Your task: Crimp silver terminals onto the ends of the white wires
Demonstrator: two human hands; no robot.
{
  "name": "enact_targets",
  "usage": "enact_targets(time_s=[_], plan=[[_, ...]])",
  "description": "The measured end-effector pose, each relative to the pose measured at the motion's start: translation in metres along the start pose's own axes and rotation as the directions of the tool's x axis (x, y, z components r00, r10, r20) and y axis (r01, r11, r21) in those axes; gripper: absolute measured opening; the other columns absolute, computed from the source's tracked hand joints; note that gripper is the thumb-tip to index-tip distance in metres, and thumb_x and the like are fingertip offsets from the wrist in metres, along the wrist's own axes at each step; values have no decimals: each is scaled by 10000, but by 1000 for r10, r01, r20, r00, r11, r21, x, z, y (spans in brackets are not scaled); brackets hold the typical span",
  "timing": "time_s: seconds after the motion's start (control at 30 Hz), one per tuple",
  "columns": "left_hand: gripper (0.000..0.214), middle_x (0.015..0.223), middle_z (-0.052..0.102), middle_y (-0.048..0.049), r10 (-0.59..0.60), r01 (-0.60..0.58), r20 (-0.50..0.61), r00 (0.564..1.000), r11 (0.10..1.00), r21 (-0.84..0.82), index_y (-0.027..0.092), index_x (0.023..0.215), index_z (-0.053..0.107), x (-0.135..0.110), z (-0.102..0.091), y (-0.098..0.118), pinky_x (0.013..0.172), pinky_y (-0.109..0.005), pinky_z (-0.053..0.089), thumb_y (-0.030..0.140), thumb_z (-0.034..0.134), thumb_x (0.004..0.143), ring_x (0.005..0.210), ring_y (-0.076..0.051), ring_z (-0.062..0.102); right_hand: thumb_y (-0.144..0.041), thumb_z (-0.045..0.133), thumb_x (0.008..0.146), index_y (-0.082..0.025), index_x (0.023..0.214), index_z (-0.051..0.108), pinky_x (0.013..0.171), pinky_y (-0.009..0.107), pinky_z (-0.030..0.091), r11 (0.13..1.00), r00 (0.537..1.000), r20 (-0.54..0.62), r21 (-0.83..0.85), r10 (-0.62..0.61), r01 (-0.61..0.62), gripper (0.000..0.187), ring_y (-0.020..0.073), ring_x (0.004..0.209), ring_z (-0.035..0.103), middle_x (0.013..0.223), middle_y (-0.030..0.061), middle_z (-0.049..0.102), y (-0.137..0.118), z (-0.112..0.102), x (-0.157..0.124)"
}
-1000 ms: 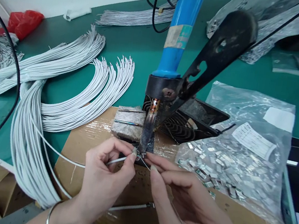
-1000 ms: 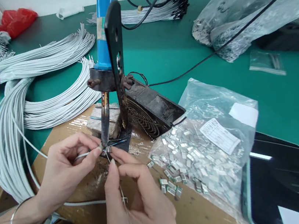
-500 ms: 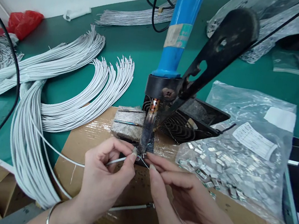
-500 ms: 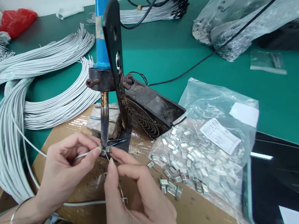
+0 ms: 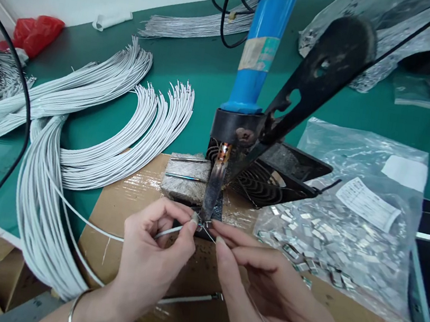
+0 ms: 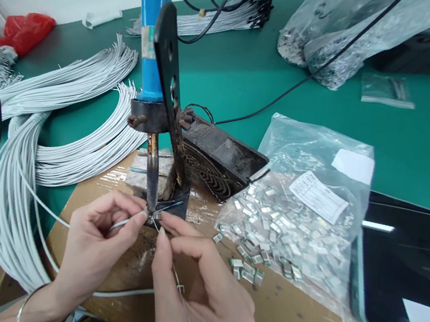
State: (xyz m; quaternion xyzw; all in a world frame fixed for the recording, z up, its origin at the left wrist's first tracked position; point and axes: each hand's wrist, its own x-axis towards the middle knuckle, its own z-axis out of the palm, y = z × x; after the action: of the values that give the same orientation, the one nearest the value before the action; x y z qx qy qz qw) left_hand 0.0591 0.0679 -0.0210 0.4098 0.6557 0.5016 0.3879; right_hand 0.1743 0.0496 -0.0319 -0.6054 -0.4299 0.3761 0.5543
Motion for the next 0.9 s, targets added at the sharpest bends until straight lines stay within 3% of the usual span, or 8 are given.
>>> enact_targets(time_s=[0.37, 0.7, 0.9], plan=[[122, 759, 726, -31, -5, 5, -7, 1000, 1000, -22, 160, 690, 680, -1, 1, -1, 456, -167, 302, 120, 734, 792, 509, -60, 404, -227, 792, 870, -231, 705, 683, 799, 145, 614, 999, 999, -11, 17, 33, -33, 198, 140, 845, 811, 998, 18, 847, -4, 1, -1], [123, 785, 735, -26, -9, 9, 2, 1000, 999, -43, 152, 692, 681, 0, 0, -3, 459, -147, 290, 122, 740, 796, 509, -44, 395, -222, 792, 872, -237, 717, 694, 763, 129, 613, 998, 998, 19, -6, -67, 67, 184, 128, 792, 810, 955, 8, 849, 4, -1, 3], [123, 795, 742, -29, -1, 2, 5, 1000, 999, -46, 151, 694, 684, -2, -1, -2, 454, -148, 289, 112, 743, 794, 507, -43, 402, -250, 808, 865, -244, 716, 700, 754, 123, 608, 998, 999, 3, -8, -54, 54, 184, 121, 789, 806, 959, -2, 848, 5, -2, 0]])
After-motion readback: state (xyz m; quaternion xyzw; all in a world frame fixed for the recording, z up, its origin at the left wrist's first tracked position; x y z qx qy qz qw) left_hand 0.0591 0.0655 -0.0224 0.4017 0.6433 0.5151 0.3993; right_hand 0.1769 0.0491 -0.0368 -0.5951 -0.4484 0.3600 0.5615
